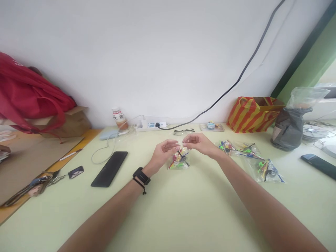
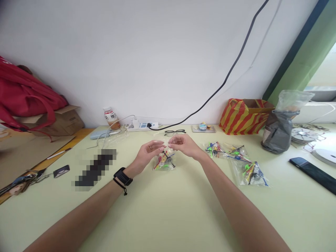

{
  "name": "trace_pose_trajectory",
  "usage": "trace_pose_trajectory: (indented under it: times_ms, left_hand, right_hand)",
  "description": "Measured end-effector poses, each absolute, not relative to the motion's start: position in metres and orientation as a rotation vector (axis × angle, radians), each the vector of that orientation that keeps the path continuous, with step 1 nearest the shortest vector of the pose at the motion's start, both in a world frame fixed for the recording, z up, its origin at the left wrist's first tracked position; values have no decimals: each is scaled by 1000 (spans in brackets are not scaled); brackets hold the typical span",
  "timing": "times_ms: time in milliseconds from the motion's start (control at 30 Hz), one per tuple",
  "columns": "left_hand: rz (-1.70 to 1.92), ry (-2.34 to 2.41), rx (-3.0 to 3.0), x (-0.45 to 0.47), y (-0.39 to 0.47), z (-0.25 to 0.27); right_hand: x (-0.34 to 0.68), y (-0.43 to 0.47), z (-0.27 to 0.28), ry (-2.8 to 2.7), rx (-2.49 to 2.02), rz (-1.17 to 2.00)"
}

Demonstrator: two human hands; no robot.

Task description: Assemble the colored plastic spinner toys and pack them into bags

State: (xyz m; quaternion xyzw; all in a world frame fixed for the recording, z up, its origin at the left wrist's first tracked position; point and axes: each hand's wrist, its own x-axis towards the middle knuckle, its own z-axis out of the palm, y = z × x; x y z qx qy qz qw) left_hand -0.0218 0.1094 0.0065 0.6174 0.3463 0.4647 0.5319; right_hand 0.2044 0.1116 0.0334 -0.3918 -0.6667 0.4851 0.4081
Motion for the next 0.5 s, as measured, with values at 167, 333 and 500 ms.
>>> trace_pose_trajectory:
  times_ms: [167,333,500]
  left_hand:
    - [1041,867,1505,-20,109,7]
    - [967,857,1622,-28,114,10]
    - [885,730,1605,-35,113,12]
  right_hand:
    - [201,111,32,-1684,-951,1268]
    - [209,114,31,-1680,-988,1305]
    - [212,112,34,-1760,-950,1385]
